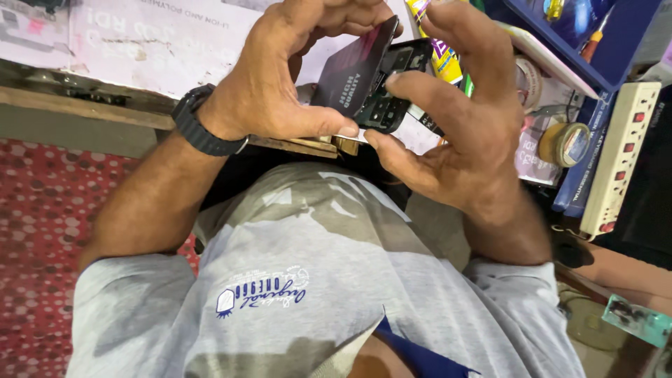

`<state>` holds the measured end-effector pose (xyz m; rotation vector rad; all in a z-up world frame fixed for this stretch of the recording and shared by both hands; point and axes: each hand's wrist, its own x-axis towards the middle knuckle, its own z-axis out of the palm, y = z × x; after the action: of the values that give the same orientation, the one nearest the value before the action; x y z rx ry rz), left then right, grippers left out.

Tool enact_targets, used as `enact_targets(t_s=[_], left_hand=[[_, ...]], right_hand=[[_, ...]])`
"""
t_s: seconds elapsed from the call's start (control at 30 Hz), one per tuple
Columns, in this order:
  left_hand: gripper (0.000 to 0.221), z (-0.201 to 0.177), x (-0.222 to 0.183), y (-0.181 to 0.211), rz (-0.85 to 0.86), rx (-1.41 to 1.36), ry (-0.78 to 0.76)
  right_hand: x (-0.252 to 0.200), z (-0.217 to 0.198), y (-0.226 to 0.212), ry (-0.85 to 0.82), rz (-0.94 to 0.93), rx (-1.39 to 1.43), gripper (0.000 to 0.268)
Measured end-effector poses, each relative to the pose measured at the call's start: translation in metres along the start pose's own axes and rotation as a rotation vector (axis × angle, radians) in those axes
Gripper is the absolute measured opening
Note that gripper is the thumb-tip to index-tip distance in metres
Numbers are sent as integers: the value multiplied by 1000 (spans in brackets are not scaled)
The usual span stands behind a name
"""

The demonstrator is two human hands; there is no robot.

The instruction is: The person assembles a mobile phone by hand, aligning and pressing a screen component into the frame, then seating a battery and connecting internal ribbon cables.

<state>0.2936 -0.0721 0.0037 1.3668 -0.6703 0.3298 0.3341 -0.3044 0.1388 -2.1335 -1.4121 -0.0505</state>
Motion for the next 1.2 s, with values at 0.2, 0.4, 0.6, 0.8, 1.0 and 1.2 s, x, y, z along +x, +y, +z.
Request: enact_targets(t_s=[0.2,0.4,0.6,0.8,1.0,1.2], left_hand=[[92,-1,-4,-10,10,-102,2],[90,-5,-4,-9,-4,-136,6],[95,-7,0,-5,-3,-170,1],[96,-3,-1,0,31,-71,-23],[100,1,-3,-2,38,-40,-7],[100,3,-2,-5,38,-59,-7]], right_hand=[[10,-7,-1,-100,-24,-15,44],[16,-7,1,-91,-55,28,46],[21,-2,-3,-9,-29,25,39],[16,8,-12,29,86,74,38],[12,15,-15,79,123,87,28],[12,18,-15,116,132,78,23]])
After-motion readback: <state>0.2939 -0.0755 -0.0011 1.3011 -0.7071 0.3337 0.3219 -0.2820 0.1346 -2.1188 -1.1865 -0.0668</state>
